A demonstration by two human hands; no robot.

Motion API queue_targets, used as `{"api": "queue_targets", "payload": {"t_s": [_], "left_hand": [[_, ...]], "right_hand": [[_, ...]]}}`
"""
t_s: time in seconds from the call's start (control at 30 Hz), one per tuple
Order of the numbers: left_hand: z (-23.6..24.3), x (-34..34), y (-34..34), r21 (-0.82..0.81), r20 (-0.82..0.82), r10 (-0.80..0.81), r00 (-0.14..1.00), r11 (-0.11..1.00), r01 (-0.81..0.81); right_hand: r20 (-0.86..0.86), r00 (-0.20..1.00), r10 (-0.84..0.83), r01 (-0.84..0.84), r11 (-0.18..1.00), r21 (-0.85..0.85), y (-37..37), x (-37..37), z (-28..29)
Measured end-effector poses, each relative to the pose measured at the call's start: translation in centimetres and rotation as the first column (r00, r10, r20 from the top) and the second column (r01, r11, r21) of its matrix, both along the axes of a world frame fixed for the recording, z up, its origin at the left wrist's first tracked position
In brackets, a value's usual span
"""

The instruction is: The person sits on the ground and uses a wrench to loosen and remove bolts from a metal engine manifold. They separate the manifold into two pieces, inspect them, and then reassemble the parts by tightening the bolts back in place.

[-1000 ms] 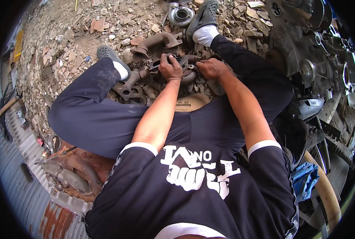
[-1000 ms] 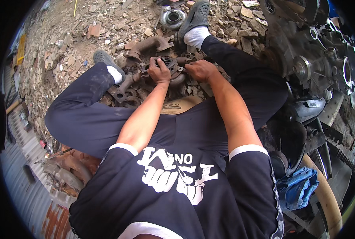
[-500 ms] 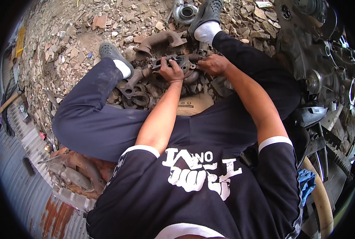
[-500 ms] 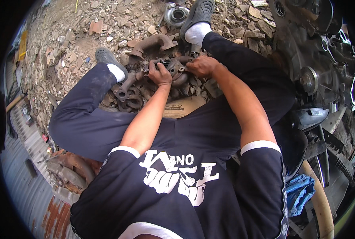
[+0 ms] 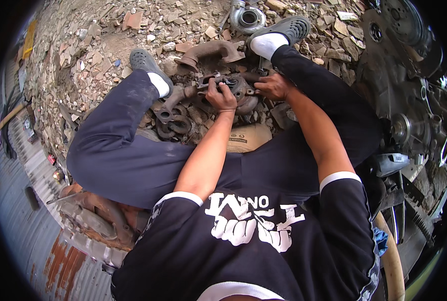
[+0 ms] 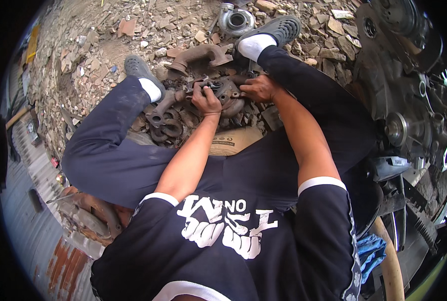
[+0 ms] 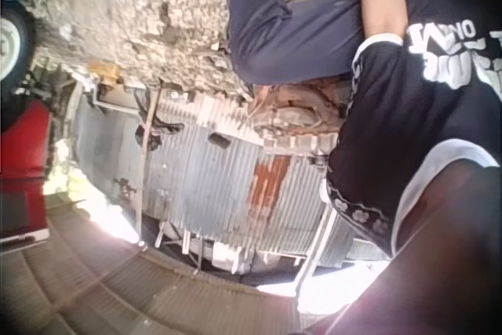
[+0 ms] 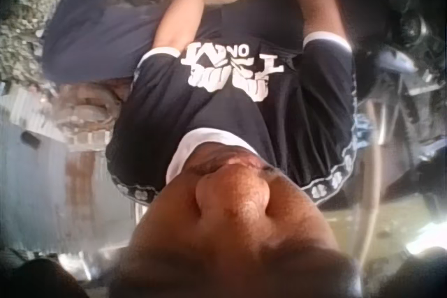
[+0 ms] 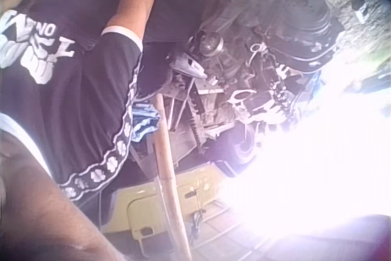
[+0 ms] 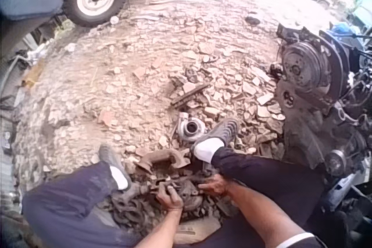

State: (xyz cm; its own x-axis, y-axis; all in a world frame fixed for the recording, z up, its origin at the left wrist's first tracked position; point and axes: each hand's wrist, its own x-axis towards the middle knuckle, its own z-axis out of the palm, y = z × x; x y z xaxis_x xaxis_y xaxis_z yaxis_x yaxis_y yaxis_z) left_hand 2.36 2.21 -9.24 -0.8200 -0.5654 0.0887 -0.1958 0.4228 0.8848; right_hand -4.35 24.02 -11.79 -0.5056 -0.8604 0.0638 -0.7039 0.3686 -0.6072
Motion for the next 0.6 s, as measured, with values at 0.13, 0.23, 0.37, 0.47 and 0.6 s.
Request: {"api": "queue_targets", "payload": {"t_s": [0.13,0.23,0.37,0.47,0.6], "left_hand": [[0.1,0.3,0.1,0.044,0.054,-0.013,0.998,0.999,0.011],[0.7,-0.3,0.2,0.043,-0.021,-0.015,1.0,0.999,0.016],[0.5,-0.1,0.1,0.019,-0.018,-0.009,1.0,1.0,0.009],[0.4,0.0,0.1,0.016,-0.015,-0.003,1.0,1.0,0.003],[0.2,0.2,0.0,0.021,0.002,-0.01,1.0,1.0,0.01]], "right_hand": [[0.012,1.0,-0.018,0.018,1.0,0.002,0.5,1.2,-0.2],[0.011,0.999,-0.052,0.053,0.996,-0.071,0.6,1.0,-0.1],[0.006,0.973,-0.23,0.225,0.956,0.19,0.3,1.3,2.7],[0.062,0.931,-0.36,0.329,0.9,0.287,0.3,0.9,6.4],[0.029,0.896,-0.442,0.396,0.829,0.395,-1.3,2.8,9.9]]}}
